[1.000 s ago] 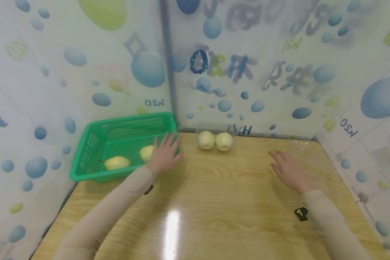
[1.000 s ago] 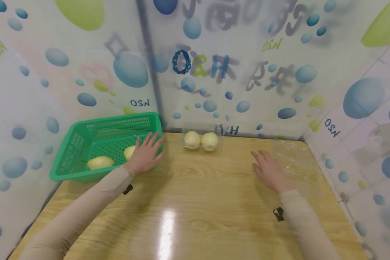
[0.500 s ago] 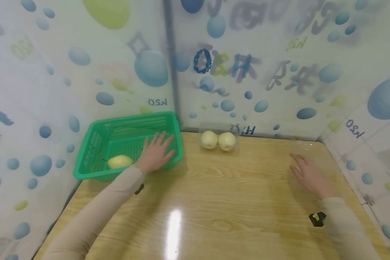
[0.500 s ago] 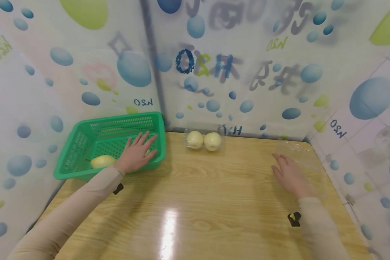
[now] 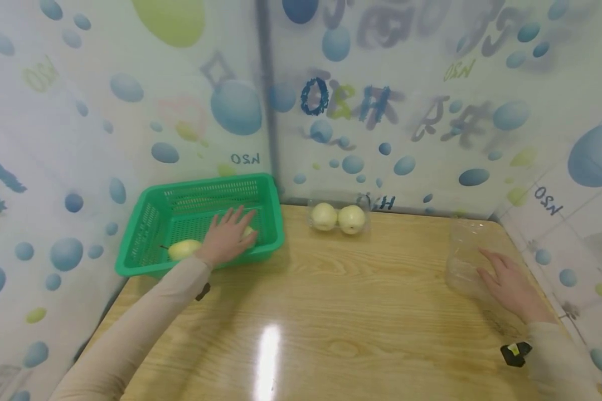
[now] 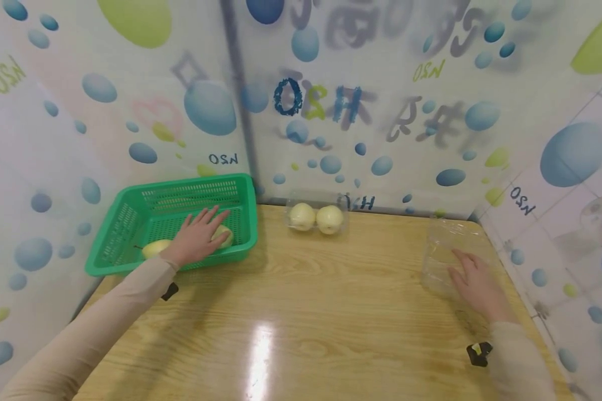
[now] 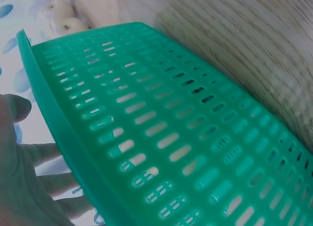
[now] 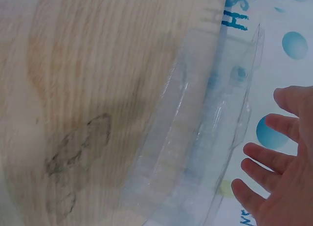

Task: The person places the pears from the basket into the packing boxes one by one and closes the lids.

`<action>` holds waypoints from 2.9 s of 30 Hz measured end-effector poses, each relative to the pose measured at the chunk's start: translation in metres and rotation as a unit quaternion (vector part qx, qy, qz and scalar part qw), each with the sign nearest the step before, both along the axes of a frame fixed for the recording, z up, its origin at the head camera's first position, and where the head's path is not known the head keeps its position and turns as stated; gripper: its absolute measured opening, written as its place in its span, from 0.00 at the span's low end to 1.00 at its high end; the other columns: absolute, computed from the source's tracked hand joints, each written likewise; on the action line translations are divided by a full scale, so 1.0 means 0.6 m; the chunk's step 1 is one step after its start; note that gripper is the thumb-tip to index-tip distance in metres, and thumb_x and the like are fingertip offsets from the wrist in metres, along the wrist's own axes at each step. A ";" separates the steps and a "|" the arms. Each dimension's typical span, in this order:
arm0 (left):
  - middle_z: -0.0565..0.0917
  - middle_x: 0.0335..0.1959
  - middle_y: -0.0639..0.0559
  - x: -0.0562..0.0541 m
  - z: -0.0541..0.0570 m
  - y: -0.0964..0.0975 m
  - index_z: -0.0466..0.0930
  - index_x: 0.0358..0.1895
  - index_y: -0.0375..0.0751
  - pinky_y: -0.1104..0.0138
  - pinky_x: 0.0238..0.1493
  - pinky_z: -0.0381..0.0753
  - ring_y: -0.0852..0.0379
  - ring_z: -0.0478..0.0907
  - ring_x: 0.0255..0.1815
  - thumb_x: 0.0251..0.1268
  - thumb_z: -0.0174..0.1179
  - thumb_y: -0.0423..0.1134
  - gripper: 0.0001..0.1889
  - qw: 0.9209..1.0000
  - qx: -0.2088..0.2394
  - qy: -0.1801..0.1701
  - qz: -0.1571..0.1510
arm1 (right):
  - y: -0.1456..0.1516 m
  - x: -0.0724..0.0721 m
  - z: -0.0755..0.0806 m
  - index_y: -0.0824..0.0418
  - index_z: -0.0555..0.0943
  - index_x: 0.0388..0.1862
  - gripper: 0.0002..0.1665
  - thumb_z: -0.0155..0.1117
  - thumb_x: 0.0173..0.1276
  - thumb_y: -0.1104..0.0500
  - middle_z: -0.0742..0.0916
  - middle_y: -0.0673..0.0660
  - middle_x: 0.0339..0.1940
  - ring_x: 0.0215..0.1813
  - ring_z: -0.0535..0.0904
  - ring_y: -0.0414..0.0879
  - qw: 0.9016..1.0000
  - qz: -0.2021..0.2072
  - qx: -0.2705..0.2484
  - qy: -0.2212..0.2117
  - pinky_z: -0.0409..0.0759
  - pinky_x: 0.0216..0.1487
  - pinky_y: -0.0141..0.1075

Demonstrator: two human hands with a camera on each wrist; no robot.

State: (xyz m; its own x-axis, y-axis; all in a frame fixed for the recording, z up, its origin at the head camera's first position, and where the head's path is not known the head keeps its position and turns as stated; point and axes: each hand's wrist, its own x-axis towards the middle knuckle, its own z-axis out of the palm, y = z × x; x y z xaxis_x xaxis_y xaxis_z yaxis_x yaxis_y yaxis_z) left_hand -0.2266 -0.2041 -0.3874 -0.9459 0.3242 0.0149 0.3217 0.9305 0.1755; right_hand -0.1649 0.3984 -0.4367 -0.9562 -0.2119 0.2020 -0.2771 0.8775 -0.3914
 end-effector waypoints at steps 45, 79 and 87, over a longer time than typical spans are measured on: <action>0.59 0.69 0.26 0.004 0.014 -0.073 0.57 0.73 0.32 0.33 0.64 0.49 0.27 0.54 0.69 0.77 0.43 0.50 0.31 0.999 0.006 -0.043 0.001 | 0.128 0.062 -0.055 0.64 0.23 0.74 0.55 0.52 0.75 0.47 0.41 0.81 0.71 0.62 0.55 0.78 0.928 -0.129 -0.245 -0.248 0.78 0.36 0.27; 0.61 0.68 0.26 0.017 0.007 -0.069 0.61 0.70 0.30 0.33 0.64 0.51 0.27 0.56 0.68 0.77 0.43 0.49 0.29 0.999 0.002 -0.047 -0.001 | 0.088 0.078 -0.069 0.60 0.33 0.78 0.47 0.52 0.75 0.63 0.69 0.54 0.47 0.44 0.70 0.21 0.946 -0.051 -0.264 -0.179 0.75 0.37 0.22; 0.64 0.66 0.25 0.007 0.006 -0.073 0.60 0.70 0.27 0.38 0.62 0.60 0.28 0.62 0.65 0.77 0.44 0.47 0.29 0.998 0.031 -0.047 -0.022 | 0.061 0.079 -0.070 0.52 0.37 0.80 0.49 0.55 0.73 0.66 0.69 0.60 0.52 0.45 0.70 0.23 0.944 -0.023 -0.281 -0.169 0.78 0.38 0.27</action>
State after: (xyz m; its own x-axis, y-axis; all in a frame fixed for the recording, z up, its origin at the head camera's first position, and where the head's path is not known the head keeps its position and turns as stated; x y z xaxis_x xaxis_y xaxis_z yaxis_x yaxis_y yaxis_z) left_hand -0.2222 -0.2479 -0.3836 -0.9291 0.3660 -0.0531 0.3405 0.9026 0.2633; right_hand -0.1173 0.4351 -0.4789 -0.9917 -0.1194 -0.0482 -0.0199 0.5121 -0.8587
